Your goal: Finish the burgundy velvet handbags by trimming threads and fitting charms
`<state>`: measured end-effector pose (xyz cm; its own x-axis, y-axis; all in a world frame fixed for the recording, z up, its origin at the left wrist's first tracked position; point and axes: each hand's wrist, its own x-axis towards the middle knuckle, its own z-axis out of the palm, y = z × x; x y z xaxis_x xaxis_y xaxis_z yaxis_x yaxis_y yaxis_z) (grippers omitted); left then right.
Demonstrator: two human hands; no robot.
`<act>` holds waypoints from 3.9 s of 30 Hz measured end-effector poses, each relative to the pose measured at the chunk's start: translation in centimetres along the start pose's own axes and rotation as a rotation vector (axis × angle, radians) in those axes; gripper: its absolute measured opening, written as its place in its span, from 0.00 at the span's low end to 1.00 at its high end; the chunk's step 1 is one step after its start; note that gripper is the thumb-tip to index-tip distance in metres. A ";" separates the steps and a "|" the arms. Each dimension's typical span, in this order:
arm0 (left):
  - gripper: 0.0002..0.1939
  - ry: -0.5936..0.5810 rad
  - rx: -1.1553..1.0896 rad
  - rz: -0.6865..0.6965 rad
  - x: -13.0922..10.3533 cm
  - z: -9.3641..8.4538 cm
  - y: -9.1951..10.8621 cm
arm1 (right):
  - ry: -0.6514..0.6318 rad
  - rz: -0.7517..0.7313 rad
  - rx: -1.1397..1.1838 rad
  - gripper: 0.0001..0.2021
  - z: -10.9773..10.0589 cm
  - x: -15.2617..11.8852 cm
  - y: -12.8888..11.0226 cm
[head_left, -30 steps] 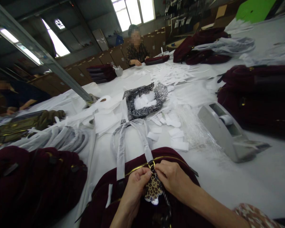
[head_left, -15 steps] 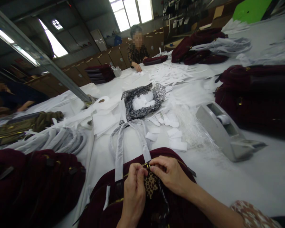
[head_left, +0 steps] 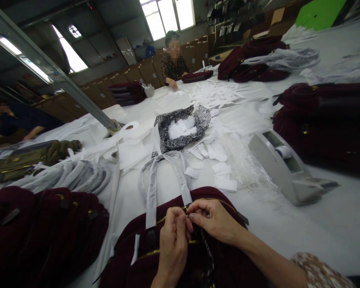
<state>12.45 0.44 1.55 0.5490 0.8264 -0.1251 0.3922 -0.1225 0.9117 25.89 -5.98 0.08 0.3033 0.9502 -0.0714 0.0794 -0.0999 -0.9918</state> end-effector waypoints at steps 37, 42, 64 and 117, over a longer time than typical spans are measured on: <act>0.13 -0.025 0.200 -0.077 2.0 0.0 -0.7 | -0.005 0.257 0.017 0.09 -1.2 1.0 -0.1; 0.12 -0.112 -0.107 -0.264 2.0 -0.1 -1.7 | -0.052 0.307 0.102 0.08 -1.6 0.8 -0.2; 0.16 -0.199 -0.276 -0.315 2.6 -0.2 -2.8 | -0.213 0.293 -0.477 0.08 -1.8 2.7 -1.3; 0.15 -0.062 -0.374 -0.258 2.2 -0.2 -3.3 | -0.083 0.140 -0.278 0.19 -1.3 1.5 -0.1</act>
<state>12.22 2.74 -1.64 0.5158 0.7679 -0.3799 0.2354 0.2993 0.9247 27.58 -4.96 0.21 0.2518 0.9412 -0.2252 0.3021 -0.2976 -0.9056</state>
